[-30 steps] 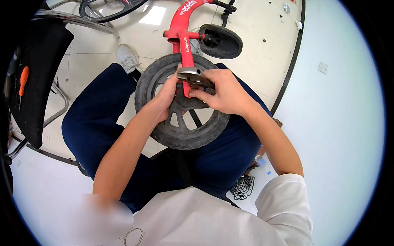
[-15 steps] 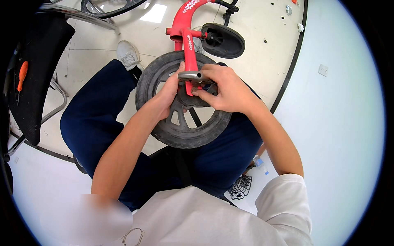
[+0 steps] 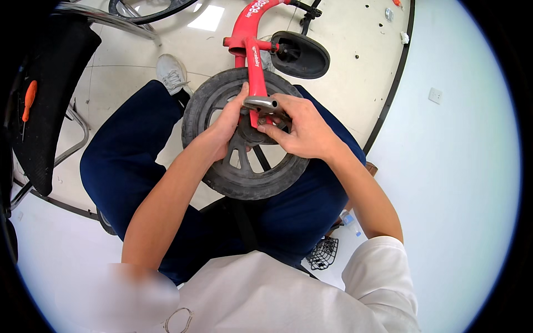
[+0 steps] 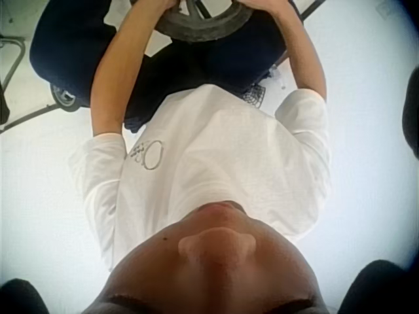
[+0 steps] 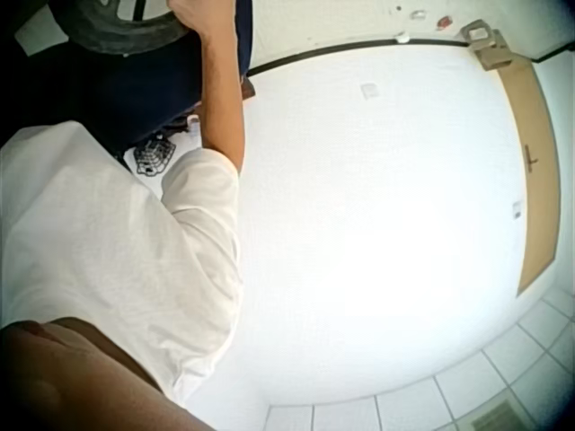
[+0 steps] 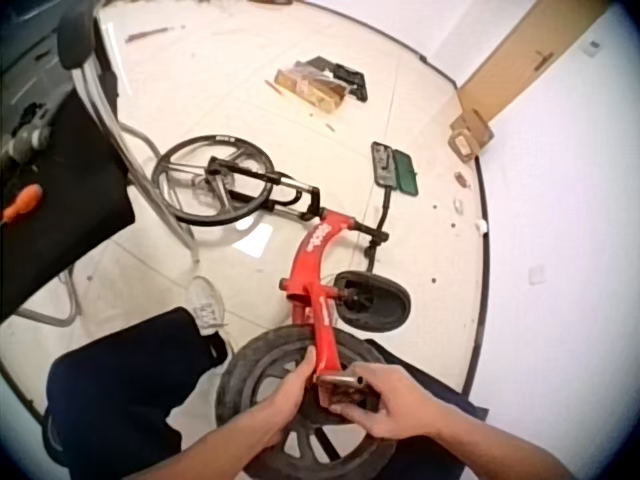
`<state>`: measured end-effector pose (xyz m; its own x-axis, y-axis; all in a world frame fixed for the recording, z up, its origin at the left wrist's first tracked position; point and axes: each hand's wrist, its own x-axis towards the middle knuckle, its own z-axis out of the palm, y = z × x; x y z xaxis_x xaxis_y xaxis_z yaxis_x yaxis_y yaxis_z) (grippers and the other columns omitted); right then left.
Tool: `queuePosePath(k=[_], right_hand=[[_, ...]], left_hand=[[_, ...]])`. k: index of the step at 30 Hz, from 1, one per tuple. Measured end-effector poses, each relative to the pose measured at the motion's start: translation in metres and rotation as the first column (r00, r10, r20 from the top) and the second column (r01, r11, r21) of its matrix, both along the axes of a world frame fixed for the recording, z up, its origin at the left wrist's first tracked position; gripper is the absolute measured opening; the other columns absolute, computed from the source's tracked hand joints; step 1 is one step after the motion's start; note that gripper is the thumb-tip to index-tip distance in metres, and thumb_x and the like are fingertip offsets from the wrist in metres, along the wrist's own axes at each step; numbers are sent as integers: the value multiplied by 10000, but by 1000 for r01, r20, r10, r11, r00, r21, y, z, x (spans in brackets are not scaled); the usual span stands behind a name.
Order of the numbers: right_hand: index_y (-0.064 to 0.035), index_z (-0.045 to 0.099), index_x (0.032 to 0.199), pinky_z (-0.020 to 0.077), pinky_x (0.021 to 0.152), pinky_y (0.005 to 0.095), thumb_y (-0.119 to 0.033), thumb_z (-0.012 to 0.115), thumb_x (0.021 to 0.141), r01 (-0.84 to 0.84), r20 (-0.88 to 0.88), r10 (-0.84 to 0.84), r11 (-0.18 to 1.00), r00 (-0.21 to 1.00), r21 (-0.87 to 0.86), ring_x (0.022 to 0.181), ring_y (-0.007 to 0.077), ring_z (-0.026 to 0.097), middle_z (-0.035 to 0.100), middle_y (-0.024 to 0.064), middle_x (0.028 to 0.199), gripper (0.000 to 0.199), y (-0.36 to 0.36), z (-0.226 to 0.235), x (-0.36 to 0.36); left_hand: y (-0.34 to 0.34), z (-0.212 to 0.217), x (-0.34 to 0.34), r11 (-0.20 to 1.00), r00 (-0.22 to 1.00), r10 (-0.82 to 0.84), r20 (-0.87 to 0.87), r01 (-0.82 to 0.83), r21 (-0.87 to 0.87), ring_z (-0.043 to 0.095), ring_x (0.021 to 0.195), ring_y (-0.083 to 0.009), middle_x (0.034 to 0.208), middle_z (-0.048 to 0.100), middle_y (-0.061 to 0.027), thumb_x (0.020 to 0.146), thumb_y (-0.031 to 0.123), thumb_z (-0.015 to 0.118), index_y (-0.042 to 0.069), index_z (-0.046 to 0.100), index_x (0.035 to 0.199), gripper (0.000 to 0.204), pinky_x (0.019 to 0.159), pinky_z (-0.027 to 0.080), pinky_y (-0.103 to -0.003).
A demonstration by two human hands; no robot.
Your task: The person assembles a red scooter by attaching the handlebar and seat, then tightening the front wheel axle nuts with a wrench. The person sits on a chair while working on the scooter on the floor.
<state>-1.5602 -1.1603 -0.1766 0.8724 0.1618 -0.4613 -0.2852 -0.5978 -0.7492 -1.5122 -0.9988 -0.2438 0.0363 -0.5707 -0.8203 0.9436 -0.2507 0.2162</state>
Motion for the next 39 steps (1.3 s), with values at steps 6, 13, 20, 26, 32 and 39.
queuePosePath(k=[6,13,20,26,32,39], right_hand=[[-8,643,969,335,541,238,-106,738,838,182,-131,-174,982,976,47,608,60,381,464,-19,651,190,6,-6,-9],[-57,380,717,276,502,229,-118,756,819,381,29,-380,920,925,-96,566,41,339,381,-36,595,395,33,-10,-20],[25,618,893,372,516,262,-104,763,770,369,-7,-369,929,929,-1,541,97,421,491,40,593,229,19,-8,-22],[25,631,861,348,497,270,-115,765,786,354,-84,-355,935,931,-31,526,83,389,452,15,556,208,16,-10,-20],[32,617,855,359,501,273,-128,766,770,476,10,-478,872,878,-114,501,115,407,459,40,548,235,35,-12,-25],[16,630,984,463,589,287,-208,753,738,372,74,-365,904,928,-210,580,180,552,593,113,677,355,12,14,-24]], left_hand=[[0,4,2,999,1000,-3,-17,4,39,563,737,-137,831,626,-34,838,843,282,163,645,1028,795,596,408,-323],[-1,6,2,998,1000,17,-6,-16,68,570,730,-141,823,621,-41,846,828,315,166,619,973,739,572,411,-315],[0,6,2,999,1000,30,-3,-30,27,553,706,-134,789,614,-32,851,823,312,162,634,996,750,570,401,-310],[0,6,1,999,999,39,9,-39,25,544,700,-129,784,611,-22,854,821,304,160,642,983,754,574,395,-310],[0,4,-1,998,999,46,12,-46,36,569,700,-129,792,624,-19,859,815,305,166,640,972,740,570,400,-304],[-2,-2,-3,998,1000,29,1,-29,55,562,675,-136,776,630,-35,861,815,297,159,647,954,750,571,398,-296]])
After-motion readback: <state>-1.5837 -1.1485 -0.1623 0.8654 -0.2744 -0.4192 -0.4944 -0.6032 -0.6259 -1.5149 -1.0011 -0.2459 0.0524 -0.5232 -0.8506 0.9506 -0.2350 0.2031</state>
